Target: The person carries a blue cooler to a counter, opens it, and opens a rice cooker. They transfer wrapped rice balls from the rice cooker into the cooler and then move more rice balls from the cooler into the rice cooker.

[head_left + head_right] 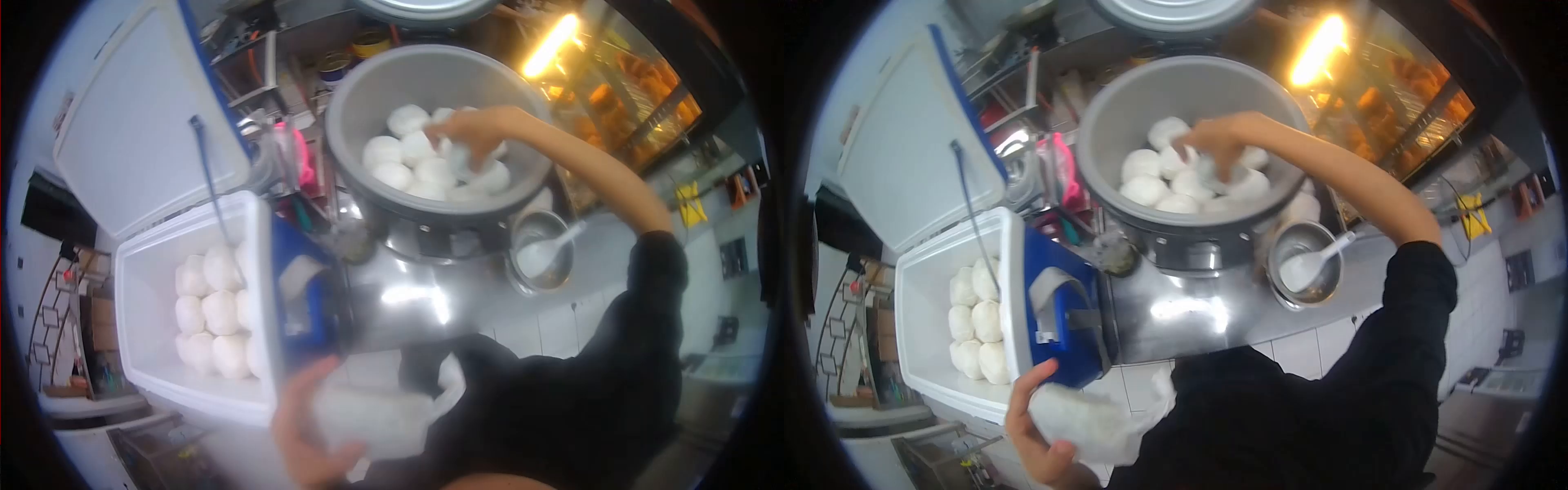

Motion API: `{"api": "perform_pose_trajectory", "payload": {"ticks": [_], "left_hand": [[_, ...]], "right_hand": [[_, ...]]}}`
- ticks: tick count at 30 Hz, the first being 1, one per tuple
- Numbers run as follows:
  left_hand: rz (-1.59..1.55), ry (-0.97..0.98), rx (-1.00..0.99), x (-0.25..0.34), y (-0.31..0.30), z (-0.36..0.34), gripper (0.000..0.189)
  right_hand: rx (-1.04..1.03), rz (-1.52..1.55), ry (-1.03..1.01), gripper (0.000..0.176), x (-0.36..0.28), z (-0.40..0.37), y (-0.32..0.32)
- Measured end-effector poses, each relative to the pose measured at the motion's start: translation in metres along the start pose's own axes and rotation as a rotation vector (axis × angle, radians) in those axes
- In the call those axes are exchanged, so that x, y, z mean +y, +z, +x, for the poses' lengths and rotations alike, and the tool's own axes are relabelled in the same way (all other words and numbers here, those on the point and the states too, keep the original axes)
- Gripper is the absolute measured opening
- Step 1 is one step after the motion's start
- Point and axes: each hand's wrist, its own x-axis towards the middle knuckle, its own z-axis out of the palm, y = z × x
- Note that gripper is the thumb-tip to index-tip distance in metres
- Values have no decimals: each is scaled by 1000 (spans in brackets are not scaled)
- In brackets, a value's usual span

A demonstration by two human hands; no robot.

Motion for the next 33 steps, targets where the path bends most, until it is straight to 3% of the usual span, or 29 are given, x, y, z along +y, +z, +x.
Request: {"api": "perform_pose_trajectory", "payload": {"ticks": [3, 6, 8, 10, 12, 16, 18, 22, 24, 28, 30, 33], "left_hand": [[-174, -43, -185, -38, 57, 10, 64], [-277, -124, -151, -85, 129, 10, 54], [-451, -166, -178, -101, 181, 12, 50], [-506, -168, -239, -106, 231, 9, 50], [-644, -250, -320, -106, 278, 2, 52], [-645, -375, -526, -126, 355, -15, 57], [-803, -362, -600, -131, 389, -25, 59], [-780, -338, -625, -149, 422, -28, 59], [-725, -321, -623, -155, 433, -30, 56], [-717, -273, -683, -145, 444, -29, 52], [-657, -310, -782, -149, 448, -25, 48], [-580, -424, -711, -178, 459, -22, 48]], "right_hand": [[542, 61, -199, 61, -30, -85, -4], [1012, 182, -239, 57, -55, -179, 32], [1269, 420, -192, 62, -66, -241, 75], [1521, 408, -89, 66, -70, -287, 123], [1626, 387, -27, 67, -63, -316, 169], [1731, 561, 13, 66, -40, -332, 239], [1663, 637, 173, 64, -32, -341, 256], [1716, 853, 239, 63, -8, -355, 283], [1652, 1020, 148, 62, 4, -357, 298], [1590, 1206, 164, 60, 15, -366, 322], [1434, 1833, 37, 58, 21, -367, 335], [1335, 1974, 157, 59, 34, -364, 361]]}}
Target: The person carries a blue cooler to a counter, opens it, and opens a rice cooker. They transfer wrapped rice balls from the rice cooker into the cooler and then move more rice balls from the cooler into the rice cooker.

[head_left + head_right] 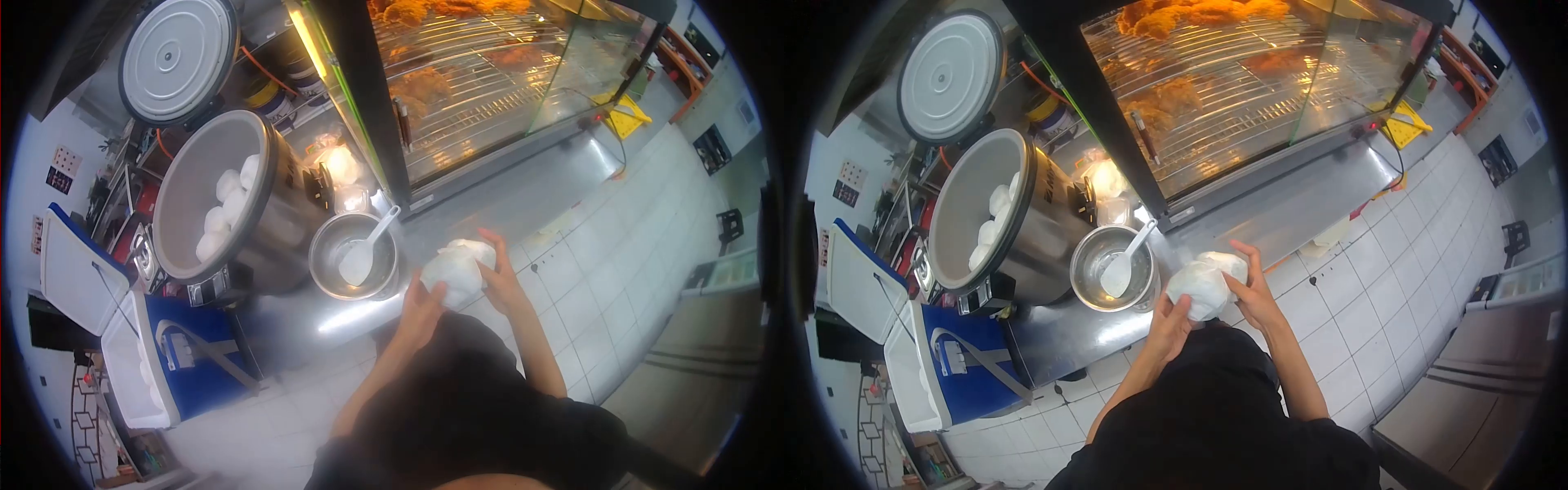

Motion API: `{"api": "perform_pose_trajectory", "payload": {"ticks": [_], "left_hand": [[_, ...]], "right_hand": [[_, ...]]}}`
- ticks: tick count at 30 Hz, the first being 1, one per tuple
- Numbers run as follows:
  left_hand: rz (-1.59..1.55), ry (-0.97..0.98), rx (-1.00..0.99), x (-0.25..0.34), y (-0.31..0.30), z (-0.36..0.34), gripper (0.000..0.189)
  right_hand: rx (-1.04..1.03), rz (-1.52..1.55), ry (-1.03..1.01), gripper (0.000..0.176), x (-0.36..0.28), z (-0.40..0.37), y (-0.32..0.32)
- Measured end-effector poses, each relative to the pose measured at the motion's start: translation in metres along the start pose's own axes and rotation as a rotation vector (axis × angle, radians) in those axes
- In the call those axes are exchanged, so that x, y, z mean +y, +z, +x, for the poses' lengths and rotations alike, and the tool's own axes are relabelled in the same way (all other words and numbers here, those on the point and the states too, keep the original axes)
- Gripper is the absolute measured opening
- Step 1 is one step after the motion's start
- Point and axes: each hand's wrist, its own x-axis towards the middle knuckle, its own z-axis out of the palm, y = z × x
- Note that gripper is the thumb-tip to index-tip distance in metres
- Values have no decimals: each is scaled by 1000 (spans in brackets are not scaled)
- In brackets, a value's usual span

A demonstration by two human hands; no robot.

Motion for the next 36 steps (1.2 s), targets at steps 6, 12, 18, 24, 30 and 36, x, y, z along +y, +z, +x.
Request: {"api": "perform_pose_trajectory", "payload": {"ticks": [6, 12, 18, 24, 30, 36], "left_hand": [[-226, -110, 84, -36, -14, 35, 48], [-75, -149, 324, -61, -62, 88, 58], [707, 175, 526, -76, -74, 145, 75], [961, 214, 663, -79, -74, 160, 71], [1002, 398, 583, -83, -64, 143, 67], [924, -59, -583, 46, -45, 18, 54]], "right_hand": [[402, -196, -120, 63, 32, 9, -39], [616, -409, -271, 71, 37, 18, -91], [453, -962, -646, 61, 30, 58, -87], [262, -1252, -769, 57, 48, 99, -40], [502, -1404, -870, 59, 77, 110, -53], [112, -1677, -767, 58, 79, 103, -89]]}}
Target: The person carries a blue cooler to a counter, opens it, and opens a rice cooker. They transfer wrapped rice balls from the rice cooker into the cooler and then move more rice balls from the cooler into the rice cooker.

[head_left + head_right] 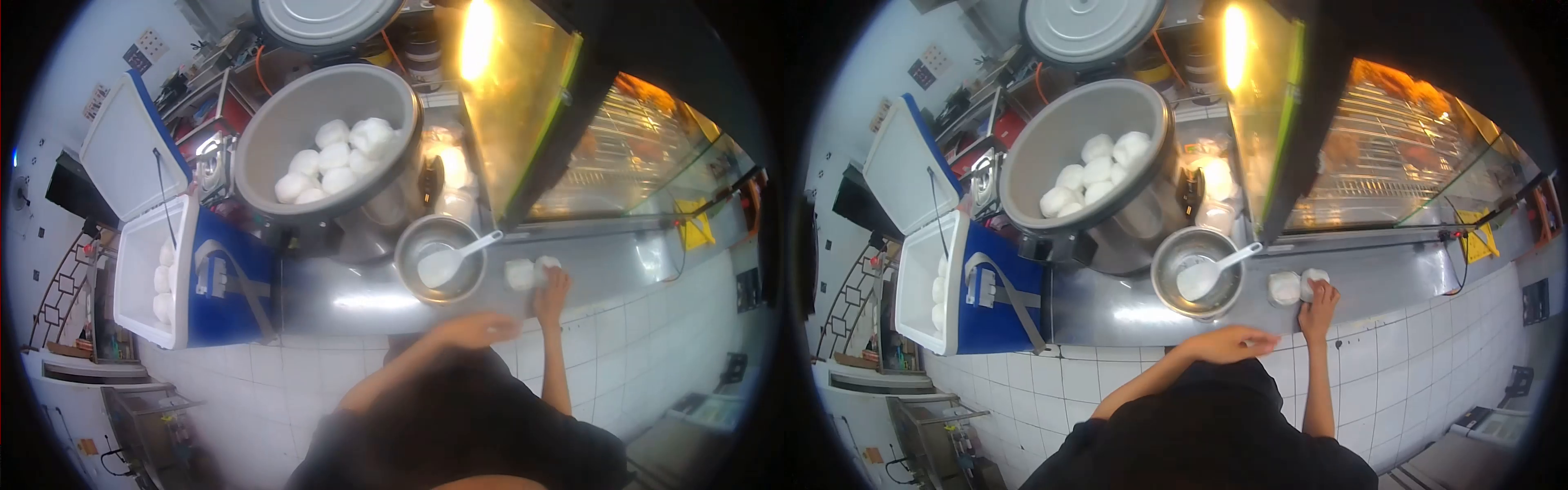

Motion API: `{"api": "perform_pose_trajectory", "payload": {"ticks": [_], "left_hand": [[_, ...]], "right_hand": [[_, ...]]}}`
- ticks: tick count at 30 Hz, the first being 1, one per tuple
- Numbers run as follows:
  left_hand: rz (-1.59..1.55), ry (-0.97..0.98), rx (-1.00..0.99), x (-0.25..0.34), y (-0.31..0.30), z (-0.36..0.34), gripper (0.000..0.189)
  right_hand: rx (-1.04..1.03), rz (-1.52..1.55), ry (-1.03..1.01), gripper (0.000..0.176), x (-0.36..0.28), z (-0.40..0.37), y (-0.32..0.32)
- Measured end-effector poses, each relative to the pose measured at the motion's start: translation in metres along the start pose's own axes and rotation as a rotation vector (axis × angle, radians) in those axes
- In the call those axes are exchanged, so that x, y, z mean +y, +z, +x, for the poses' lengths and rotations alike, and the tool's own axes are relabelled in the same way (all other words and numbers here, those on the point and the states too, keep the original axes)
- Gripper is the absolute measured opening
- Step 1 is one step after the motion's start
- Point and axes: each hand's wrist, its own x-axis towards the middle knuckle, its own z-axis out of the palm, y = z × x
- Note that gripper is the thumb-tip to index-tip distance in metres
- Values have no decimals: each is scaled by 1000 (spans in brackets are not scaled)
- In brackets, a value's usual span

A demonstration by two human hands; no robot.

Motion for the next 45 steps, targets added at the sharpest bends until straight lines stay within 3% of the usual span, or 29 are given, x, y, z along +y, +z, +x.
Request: {"api": "perform_pose_trajectory", "payload": {"ticks": [2, 4, 6, 7, 8, 10, 11, 12, 14, 16, 18, 20, 21, 26, 27, 30, 31, 32, 34, 36, 37, 38, 39, 40, 42, 44, 45], "left_hand": [[-415, 33, -72, 49, -28, -64, 50], [-453, 104, 87, 81, -63, -130, 52], [-332, 204, 414, 97, -93, -193, 56], [-235, 222, 631, 106, -102, -217, 58], [-132, 243, 845, 109, -110, -240, 61], [-84, 187, 801, 88, -132, -294, 48], [-43, -67, 728, 95, -134, -303, 46], [-41, -66, 709, 86, -139, -298, 46], [-211, -326, 410, 40, -135, -260, 43], [-312, -459, 221, -37, -126, -210, 61], [-53, -139, 218, -86, -108, -164, 85], [-83, -86, 283, -117, -99, -128, 91], [-116, -36, 358, -122, -95, -118, 99], [-246, -56, 381, -154, -78, -96, 88], [-246, -17, 394, -156, -76, -90, 84], [-271, -105, 470, -155, -73, -77, 76], [-222, -98, 519, -156, -71, -79, 74], [-226, -101, 534, -157, -70, -87, 74], [87, -266, 546, -148, -77, -115, 71], [287, -340, 329, -83, -107, -161, 62], [282, -349, 342, -55, -122, -181, 62], [37, -304, 289, -30, -136, -199, 55], [-205, -249, 233, -10, -142, -213, 50], [-203, -247, 238, 6, -145, -224, 50], [-72, -226, 238, 30, -150, -244, 43], [-66, -138, 265, 46, -151, -258, 45], [-140, 13, 286, 53, -152, -266, 44]], "right_hand": [[11, 103, 18, 58, -12, -5, -17], [17, 201, 51, 57, -29, -6, -23], [157, 210, 246, 52, -46, -9, -25], [212, 264, 396, 42, -71, -5, -29], [219, 255, 409, 42, -91, -4, -22], [303, 590, 592, 33, -128, -6, -6], [195, 647, 663, 33, -147, -6, -1], [208, 639, 676, 33, -162, -6, 8], [169, 889, 778, 41, -184, -8, 24], [139, 952, 887, 48, -197, -4, 27], [111, 1023, 979, 55, -198, 0, 30], [-14, 1333, 1042, 67, -190, 1, 35], [-16, 1326, 1045, 67, -185, 0, 39], [-37, 1301, 892, 71, -163, 10, 55], [-17, 1110, 909, 73, -153, 6, 57], [-23, 1136, 959, 71, -141, 5, 58], [40, 997, 985, 56, -136, 6, 57], [24, 1001, 979, 56, -135, 4, 57], [84, 516, 775, 40, -172, 37, 6], [81, 157, 482, 40, -197, 82, -47], [14, 382, 466, 42, -211, 109, -70], [-55, 604, 452, 43, -225, 139, -89], [-186, 694, 306, 47, -244, 169, -106], [-309, 778, 152, 51, -268, 201, -117], [-470, 605, -294, 55, -325, 265, -119], [-529, 487, -674, 65, -369, 318, -75], [-720, 345, -716, 72, -387, 343, -46]]}}
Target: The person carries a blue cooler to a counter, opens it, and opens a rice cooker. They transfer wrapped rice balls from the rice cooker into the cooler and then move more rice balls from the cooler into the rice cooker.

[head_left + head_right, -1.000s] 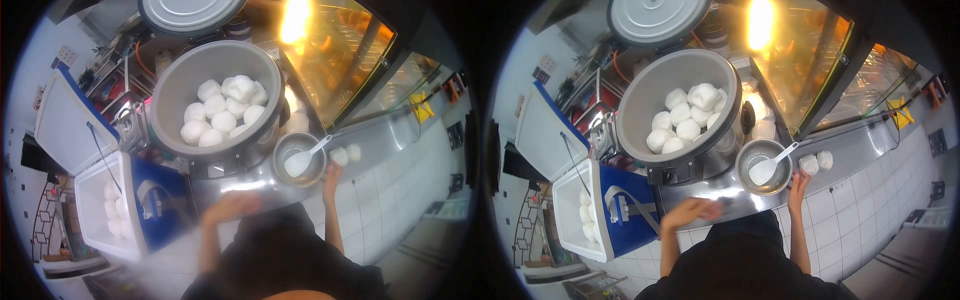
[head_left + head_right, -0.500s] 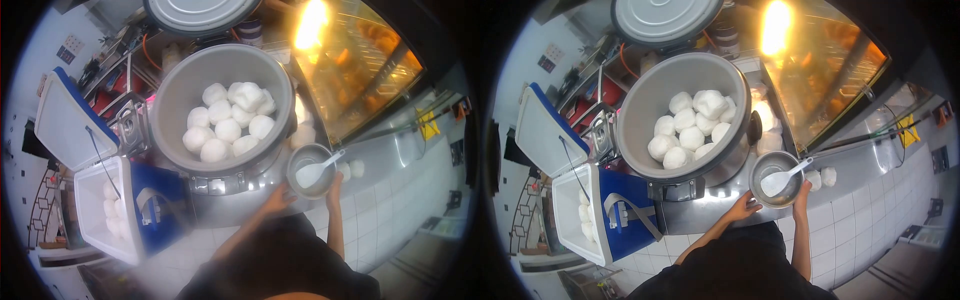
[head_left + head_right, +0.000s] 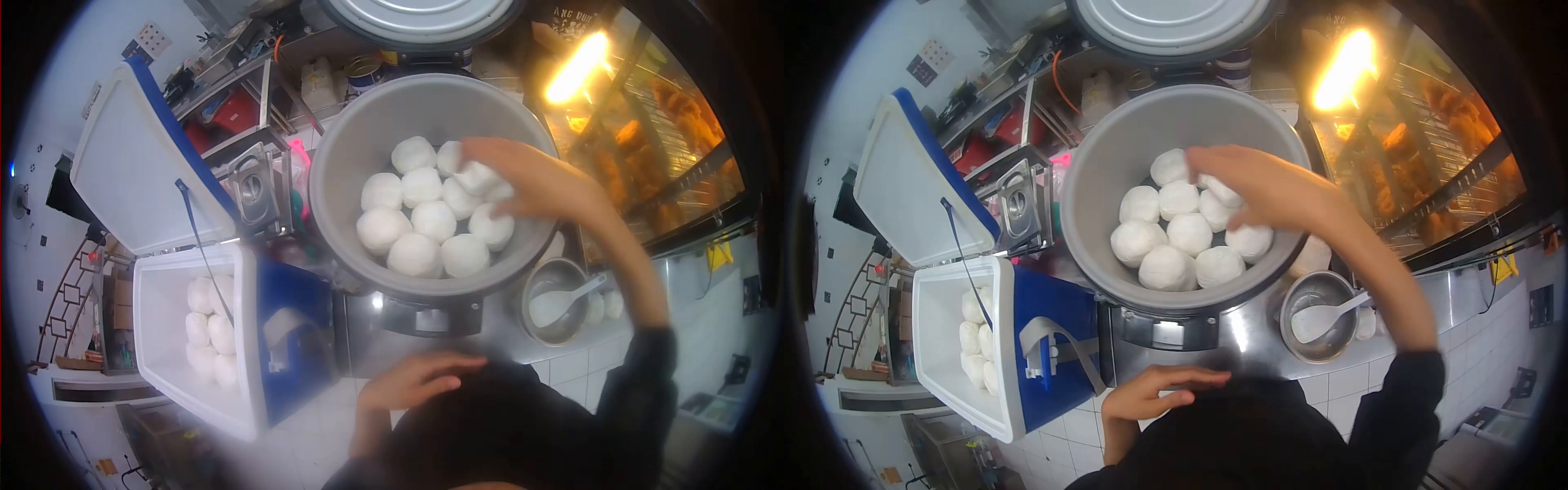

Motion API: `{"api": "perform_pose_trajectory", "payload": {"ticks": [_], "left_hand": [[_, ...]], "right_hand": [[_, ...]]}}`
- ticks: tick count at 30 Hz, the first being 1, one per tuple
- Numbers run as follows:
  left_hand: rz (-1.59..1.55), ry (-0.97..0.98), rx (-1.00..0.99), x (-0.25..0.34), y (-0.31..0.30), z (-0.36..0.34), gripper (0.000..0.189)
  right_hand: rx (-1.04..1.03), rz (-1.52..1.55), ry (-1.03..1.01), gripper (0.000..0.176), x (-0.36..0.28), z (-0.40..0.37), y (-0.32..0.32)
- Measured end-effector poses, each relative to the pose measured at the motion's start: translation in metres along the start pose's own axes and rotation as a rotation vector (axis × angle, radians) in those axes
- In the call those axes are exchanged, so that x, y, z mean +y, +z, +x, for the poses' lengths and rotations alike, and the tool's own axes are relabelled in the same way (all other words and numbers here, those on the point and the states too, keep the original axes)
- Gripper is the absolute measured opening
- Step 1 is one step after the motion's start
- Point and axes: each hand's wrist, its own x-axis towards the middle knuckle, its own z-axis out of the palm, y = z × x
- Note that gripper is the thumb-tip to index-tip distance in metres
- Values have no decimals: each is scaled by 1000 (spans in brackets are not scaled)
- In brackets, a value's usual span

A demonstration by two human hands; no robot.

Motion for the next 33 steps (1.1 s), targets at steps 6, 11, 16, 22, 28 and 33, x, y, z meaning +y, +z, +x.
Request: {"api": "perform_pose_trajectory", "payload": {"ticks": [6, 11, 16, 22, 28, 33], "left_hand": [[-593, 371, 211, -4, -6, -66, 65], [-682, 563, 549, -9, -14, -86, 61], [-780, 625, 709, 33, -35, -71, 96], [-782, 216, 998, 12, -16, -90, 108], [-239, -283, 1270, -134, -7, -74, 52], [134, -537, 1315, -219, -16, -33, 66]], "right_hand": [[-672, -721, 43, 91, 69, 95, 67], [-566, -378, 29, 93, 30, 109, 28], [-317, 179, -218, 96, -99, 94, -29], [-482, -34, 133, 82, -84, 130, 7], [-654, 175, 347, 85, 0, 159, 126], [-582, 292, 597, 104, -12, 164, 131]]}}
